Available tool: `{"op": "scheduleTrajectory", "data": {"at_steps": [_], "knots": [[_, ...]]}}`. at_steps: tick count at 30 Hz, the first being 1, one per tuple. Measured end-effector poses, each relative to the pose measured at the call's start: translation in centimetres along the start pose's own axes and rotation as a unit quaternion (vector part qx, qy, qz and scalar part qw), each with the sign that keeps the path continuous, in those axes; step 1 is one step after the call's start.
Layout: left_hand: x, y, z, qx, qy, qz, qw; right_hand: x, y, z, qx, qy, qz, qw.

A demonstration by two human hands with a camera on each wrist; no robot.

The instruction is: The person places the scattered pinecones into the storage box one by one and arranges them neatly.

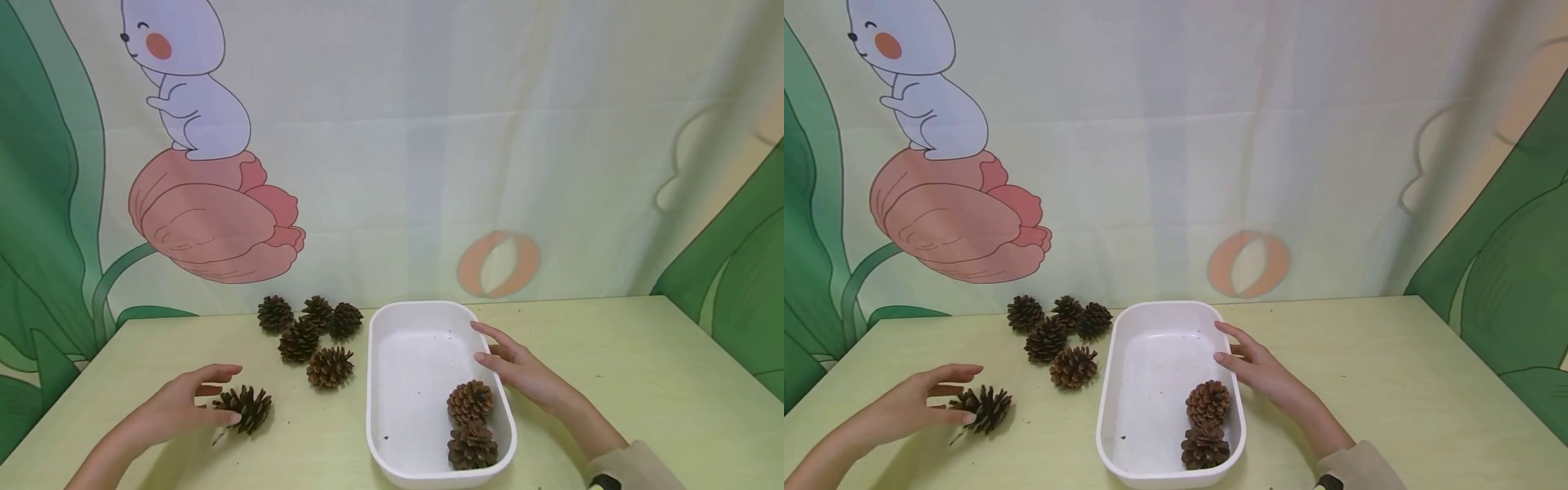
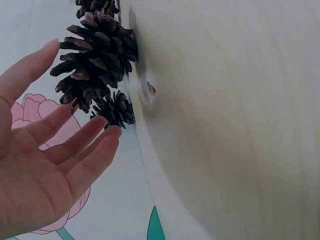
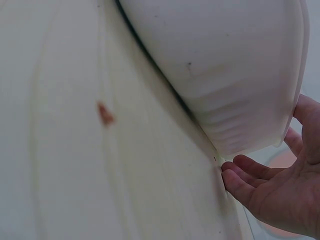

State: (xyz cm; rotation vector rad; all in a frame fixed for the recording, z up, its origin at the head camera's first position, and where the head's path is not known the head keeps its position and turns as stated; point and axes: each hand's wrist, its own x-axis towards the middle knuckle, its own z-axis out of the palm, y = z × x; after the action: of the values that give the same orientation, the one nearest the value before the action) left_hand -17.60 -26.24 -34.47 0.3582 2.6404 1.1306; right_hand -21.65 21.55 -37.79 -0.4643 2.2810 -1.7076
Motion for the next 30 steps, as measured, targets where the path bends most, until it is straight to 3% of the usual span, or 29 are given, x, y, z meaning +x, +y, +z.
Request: {"op": "scheduleTrajectory", "data": {"at_steps": [19, 30], "knots": [[0.3, -0.1, 0.1, -0.001, -0.044, 0.013, 0.9990, 0.0, 0.0, 0.1, 0.000, 0.006, 0.006, 1.0000], [0.2, 1.2, 0.6, 0.026, 0.001, -0.018, 0.9995, 0.0, 0.0, 0.1, -0.002, 0.007, 0.007, 0.9999]]}}
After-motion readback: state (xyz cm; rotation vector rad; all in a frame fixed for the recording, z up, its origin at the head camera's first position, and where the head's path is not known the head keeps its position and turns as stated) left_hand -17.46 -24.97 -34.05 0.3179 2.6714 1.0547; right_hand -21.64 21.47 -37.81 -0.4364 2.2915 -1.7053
